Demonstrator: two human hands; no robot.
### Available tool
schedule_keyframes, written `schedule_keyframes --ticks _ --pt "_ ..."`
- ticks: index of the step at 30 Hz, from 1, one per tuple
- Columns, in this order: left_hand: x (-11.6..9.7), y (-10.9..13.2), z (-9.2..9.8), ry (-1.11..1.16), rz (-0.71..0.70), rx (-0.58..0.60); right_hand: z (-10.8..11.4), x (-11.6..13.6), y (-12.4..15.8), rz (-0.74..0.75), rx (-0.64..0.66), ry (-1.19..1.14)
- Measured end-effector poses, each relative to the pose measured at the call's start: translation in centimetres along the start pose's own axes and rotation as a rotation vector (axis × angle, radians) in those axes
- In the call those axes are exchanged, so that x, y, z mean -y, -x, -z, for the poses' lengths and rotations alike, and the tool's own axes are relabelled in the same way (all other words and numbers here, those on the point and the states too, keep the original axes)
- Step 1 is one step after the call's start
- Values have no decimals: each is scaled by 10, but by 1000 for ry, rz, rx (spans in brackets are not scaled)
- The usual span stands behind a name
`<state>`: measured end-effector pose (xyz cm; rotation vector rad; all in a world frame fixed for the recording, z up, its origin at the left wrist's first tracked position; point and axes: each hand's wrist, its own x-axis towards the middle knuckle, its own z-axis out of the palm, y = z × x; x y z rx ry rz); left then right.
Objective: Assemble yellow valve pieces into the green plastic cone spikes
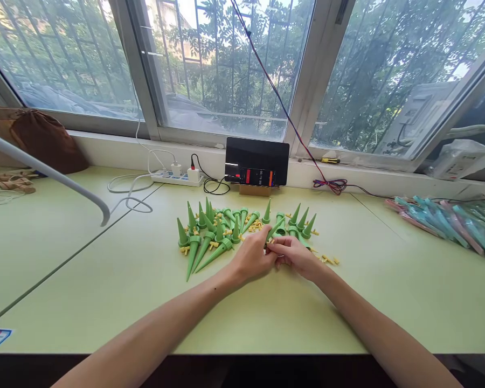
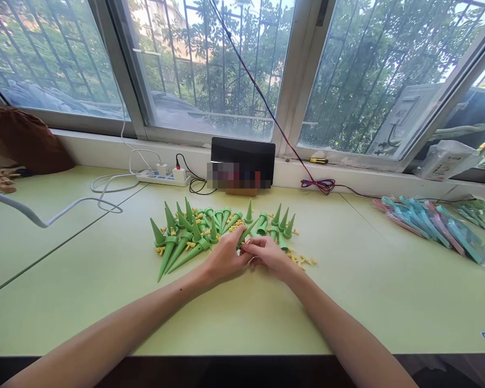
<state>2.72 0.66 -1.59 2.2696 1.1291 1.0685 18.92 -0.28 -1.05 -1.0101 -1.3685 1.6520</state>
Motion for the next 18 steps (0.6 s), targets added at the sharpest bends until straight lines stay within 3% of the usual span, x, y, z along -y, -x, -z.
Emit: schedule_keyframes --ticks 8,18 --pt "-2 -1 2 29 4 18 -1 1 0 148 -22 161" --pt "3 -1 0 -32 -27 44 -4 3 4 415 -193 636"
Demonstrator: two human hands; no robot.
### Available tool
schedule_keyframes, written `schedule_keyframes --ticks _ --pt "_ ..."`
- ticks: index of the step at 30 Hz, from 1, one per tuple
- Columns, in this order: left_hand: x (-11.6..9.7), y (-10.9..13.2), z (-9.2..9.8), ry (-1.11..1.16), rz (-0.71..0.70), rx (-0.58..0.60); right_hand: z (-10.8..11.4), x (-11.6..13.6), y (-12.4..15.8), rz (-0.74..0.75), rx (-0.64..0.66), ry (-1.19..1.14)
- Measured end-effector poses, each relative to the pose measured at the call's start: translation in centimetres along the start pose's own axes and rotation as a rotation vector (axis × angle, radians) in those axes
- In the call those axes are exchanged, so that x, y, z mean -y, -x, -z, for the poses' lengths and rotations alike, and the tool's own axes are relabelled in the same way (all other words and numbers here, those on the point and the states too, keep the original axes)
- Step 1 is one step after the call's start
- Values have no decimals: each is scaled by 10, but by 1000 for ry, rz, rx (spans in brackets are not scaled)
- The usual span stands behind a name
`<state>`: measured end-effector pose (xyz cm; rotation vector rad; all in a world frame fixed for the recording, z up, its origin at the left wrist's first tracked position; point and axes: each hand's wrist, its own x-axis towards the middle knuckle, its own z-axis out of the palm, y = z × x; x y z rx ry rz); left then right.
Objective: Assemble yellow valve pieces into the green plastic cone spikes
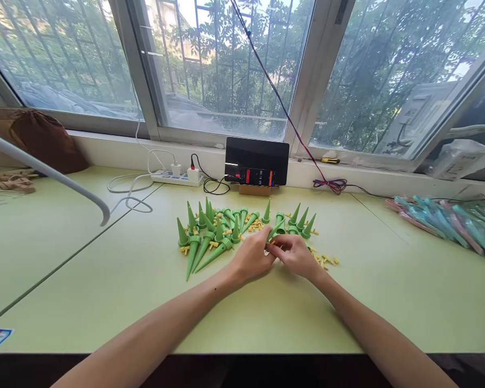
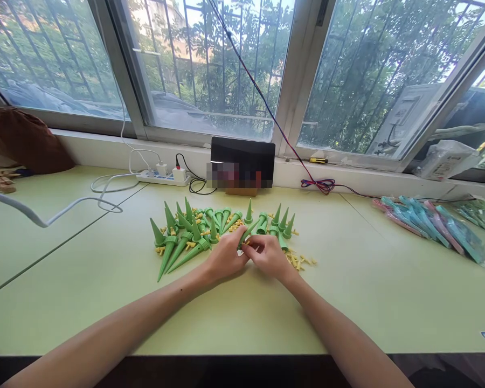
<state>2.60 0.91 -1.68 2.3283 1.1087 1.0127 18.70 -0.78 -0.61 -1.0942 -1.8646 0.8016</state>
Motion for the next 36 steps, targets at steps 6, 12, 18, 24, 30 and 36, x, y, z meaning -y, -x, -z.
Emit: schedule_keyframes --ticks 6,12,18,24,30,36 --pt "2 0 -1 5 -36 -9 0 5 2 56 -29 113" --pt "1 0 0 4 -16 -19 -1 -1 0 6 -9 -9" --pt "-4 0 1 58 -10 -39 2 0 -3 -106 73 -249" --pt "-9 1 2 79 -2 -43 3 -3 -4 -213 138 -477" --pt "-11 2 2 67 11 -52 0 -17 -3 -359 165 -726" --pt "-11 2 2 73 17 -46 -1 -11 -3 -367 137 -692"
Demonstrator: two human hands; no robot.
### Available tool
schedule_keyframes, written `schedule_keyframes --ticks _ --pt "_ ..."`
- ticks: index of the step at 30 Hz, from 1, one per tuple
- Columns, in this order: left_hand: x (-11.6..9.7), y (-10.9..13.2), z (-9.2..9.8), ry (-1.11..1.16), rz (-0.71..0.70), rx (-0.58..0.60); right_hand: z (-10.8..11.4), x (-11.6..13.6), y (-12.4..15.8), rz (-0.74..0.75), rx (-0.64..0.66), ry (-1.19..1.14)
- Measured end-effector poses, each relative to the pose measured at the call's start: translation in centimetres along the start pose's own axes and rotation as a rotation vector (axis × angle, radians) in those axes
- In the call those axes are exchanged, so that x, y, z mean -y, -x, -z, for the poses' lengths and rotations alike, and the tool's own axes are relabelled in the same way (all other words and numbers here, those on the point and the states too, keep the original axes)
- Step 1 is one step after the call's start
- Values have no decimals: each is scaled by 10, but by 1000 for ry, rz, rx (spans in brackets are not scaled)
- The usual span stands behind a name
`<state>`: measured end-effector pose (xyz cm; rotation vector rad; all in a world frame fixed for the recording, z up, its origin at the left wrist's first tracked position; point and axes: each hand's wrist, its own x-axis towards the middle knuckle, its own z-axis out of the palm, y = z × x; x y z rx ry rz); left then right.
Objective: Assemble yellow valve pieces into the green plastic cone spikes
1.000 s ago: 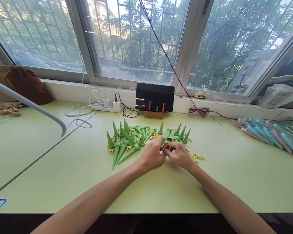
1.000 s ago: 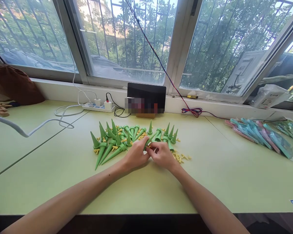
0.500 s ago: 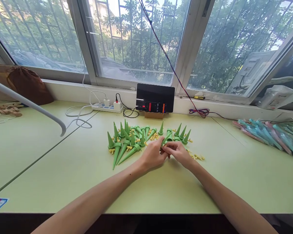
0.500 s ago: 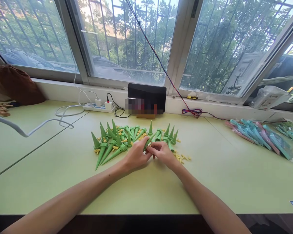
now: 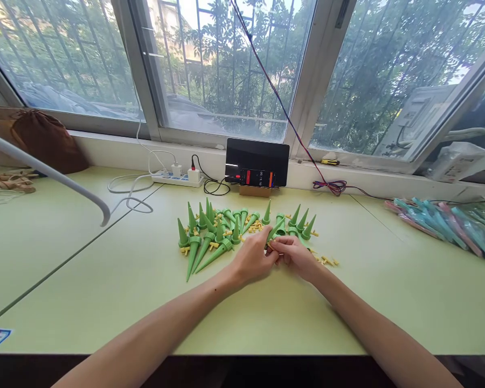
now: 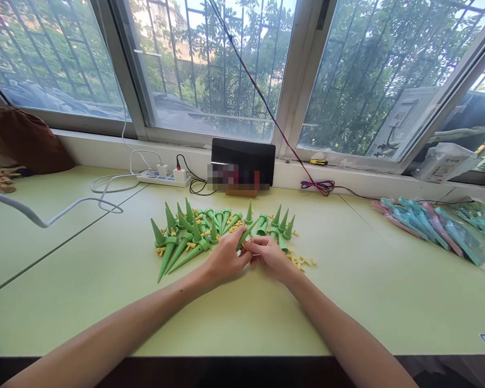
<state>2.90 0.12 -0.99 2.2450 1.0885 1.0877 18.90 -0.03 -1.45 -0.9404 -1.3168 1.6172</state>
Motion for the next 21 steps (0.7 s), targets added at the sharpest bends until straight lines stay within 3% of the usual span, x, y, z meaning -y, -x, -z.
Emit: schedule_keyframes --ticks 21 --pt "6 -1 -3 -71 -38 -22 -7 6 7 313 -112 507"
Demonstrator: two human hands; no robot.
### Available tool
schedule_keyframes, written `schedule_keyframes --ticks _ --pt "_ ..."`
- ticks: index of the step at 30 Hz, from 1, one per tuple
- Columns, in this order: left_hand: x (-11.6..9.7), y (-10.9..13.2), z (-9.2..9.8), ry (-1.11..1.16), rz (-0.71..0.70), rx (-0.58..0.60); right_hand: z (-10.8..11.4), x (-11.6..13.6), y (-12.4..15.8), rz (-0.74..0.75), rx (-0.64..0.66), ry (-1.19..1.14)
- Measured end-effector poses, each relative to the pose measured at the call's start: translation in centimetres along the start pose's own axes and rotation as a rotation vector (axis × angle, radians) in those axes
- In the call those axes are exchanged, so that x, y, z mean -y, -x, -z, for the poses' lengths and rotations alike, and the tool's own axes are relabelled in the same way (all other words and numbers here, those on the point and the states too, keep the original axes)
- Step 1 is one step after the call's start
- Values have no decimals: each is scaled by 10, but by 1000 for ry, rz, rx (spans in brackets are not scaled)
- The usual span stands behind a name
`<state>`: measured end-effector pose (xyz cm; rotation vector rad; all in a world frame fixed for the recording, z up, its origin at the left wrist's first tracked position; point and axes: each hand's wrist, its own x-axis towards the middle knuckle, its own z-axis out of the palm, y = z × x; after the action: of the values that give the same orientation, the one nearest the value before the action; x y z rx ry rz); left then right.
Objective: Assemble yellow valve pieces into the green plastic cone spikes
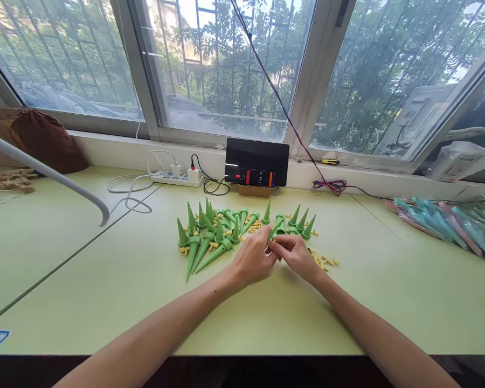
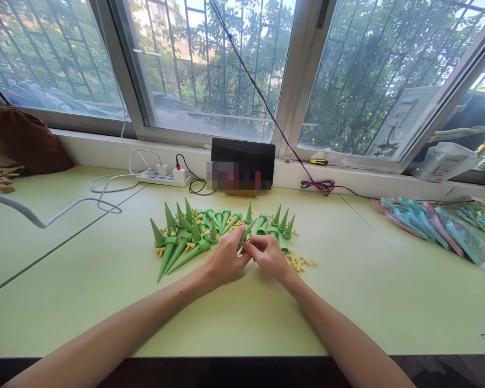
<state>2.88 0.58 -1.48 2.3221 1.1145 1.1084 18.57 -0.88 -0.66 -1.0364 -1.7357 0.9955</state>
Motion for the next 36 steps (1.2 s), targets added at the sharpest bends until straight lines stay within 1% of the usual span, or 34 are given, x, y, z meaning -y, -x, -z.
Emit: schedule_keyframes --ticks 8,11,14,24,27,32,36 --pt "5 0 -2 -30 -24 8 -1 0 1 136 -88 209" --pt "5 0 -2 -25 -30 11 0 -1 1 145 -81 215" --pt "4 0 -1 -14 -34 16 1 -2 0 118 -54 180" --pt "0 0 0 46 -16 1 3 1 -3 -20 41 -93" --pt "-2 1 0 58 -2 -14 2 0 -4 -66 66 -220" --pt "-3 2 -1 48 -13 -37 3 -10 -5 -236 123 -501" --pt "-3 1 -1 54 -17 -36 4 -12 -5 -309 137 -594"
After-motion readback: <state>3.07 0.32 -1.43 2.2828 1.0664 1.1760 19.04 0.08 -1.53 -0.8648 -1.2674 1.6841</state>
